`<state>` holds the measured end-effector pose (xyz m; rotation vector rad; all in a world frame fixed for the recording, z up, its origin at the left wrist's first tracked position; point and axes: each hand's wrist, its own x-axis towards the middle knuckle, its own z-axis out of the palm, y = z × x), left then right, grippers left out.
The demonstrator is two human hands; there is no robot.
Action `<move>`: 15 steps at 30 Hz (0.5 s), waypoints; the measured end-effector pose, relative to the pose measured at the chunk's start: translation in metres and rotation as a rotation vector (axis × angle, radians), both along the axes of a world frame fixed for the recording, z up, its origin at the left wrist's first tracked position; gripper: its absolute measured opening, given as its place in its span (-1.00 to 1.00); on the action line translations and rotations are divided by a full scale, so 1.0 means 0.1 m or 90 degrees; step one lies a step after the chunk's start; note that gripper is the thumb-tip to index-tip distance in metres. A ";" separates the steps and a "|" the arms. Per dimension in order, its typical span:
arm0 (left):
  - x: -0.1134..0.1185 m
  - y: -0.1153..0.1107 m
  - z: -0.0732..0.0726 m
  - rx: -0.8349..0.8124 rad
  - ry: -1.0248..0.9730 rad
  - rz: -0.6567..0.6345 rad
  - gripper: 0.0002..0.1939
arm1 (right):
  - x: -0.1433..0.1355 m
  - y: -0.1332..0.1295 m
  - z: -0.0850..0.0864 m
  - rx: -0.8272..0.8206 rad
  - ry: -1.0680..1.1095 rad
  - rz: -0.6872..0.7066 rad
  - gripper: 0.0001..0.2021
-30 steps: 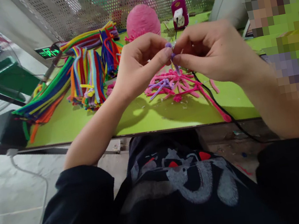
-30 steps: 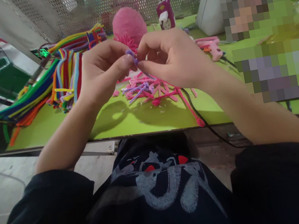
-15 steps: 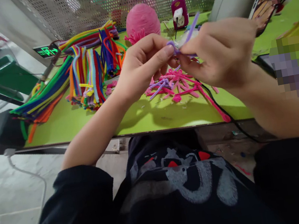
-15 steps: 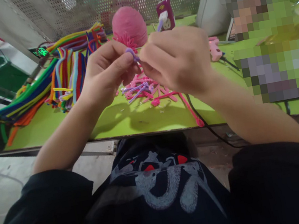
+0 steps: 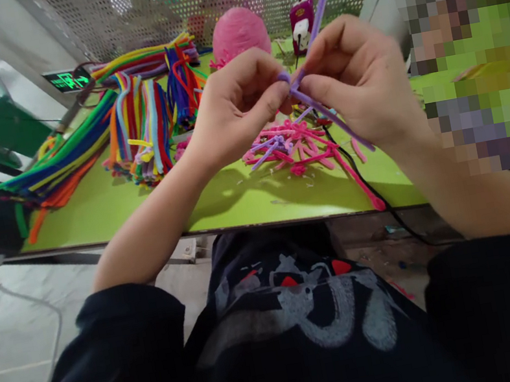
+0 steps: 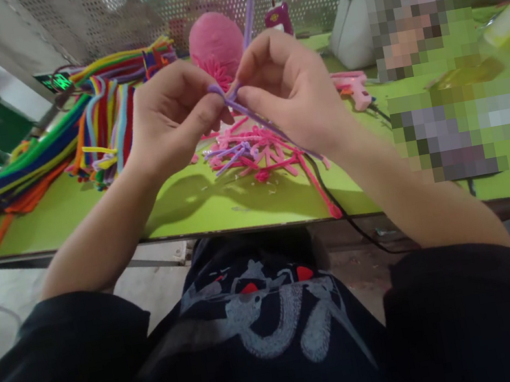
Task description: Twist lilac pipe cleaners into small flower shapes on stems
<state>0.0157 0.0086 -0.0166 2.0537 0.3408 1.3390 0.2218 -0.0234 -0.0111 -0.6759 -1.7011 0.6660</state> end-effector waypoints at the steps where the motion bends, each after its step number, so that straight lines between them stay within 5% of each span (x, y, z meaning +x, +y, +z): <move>1: -0.01 0.02 0.00 -0.003 0.004 -0.027 -0.57 | 0.01 -0.02 0.01 0.016 -0.013 -0.022 -0.53; 10: -0.03 -0.06 0.05 -0.103 0.102 -0.019 -0.40 | -0.09 -0.19 -0.02 0.149 0.028 -0.042 -0.74; 15: -0.02 0.07 -0.08 -0.115 0.134 -0.020 -0.33 | -0.10 -0.14 -0.10 0.191 0.001 -0.082 -0.85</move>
